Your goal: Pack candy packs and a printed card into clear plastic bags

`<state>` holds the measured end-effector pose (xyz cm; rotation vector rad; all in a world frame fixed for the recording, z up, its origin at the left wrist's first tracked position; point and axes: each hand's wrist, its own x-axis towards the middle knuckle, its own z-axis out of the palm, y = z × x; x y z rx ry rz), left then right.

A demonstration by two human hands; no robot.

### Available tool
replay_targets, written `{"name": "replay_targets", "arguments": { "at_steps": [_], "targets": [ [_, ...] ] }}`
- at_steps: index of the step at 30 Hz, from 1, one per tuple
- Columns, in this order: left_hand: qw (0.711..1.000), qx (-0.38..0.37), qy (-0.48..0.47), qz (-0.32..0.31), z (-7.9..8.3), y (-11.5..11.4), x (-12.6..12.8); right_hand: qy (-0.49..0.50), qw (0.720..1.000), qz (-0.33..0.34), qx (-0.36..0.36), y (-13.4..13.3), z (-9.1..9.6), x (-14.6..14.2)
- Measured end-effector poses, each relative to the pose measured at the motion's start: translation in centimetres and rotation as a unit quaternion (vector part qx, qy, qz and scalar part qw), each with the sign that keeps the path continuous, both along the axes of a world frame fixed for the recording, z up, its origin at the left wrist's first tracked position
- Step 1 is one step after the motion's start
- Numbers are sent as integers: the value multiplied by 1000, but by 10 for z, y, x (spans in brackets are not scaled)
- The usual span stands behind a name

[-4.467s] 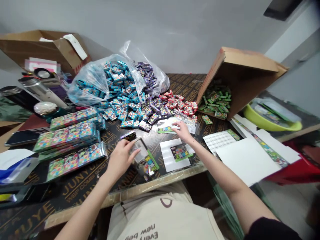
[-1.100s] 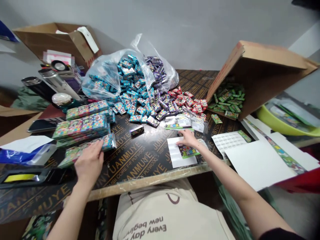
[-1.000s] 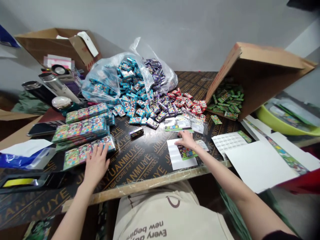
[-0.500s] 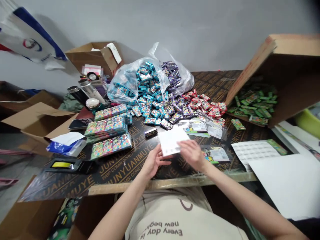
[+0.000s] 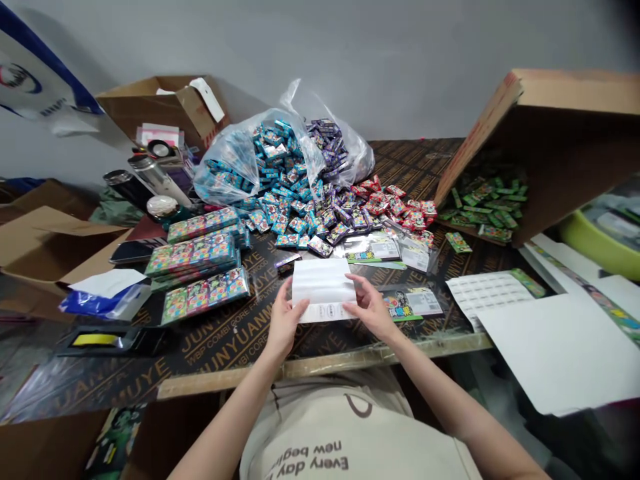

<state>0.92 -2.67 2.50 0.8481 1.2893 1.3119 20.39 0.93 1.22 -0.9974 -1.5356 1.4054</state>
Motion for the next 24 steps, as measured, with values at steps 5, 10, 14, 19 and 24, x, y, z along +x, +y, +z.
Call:
{"name": "replay_targets", "arguments": {
  "at_steps": [5,10,14,19,24],
  "targets": [
    [917,118,378,-39,16,-8,3,-123,987,37,101,0,19,3],
    [936,46,281,-205,21,-12,15,-133,978,39,159,-2,43,-5],
    [998,-5,47,-40,22,-6,22,-113,973,-74,189,-9,40,-18],
    [995,43,86,16,44,-3,18,-129,977,-96,141,-15,38,-21],
    [901,199,379,-67,66,1,-1,-178,968,87,157,-7,63,-4]
  ]
}}
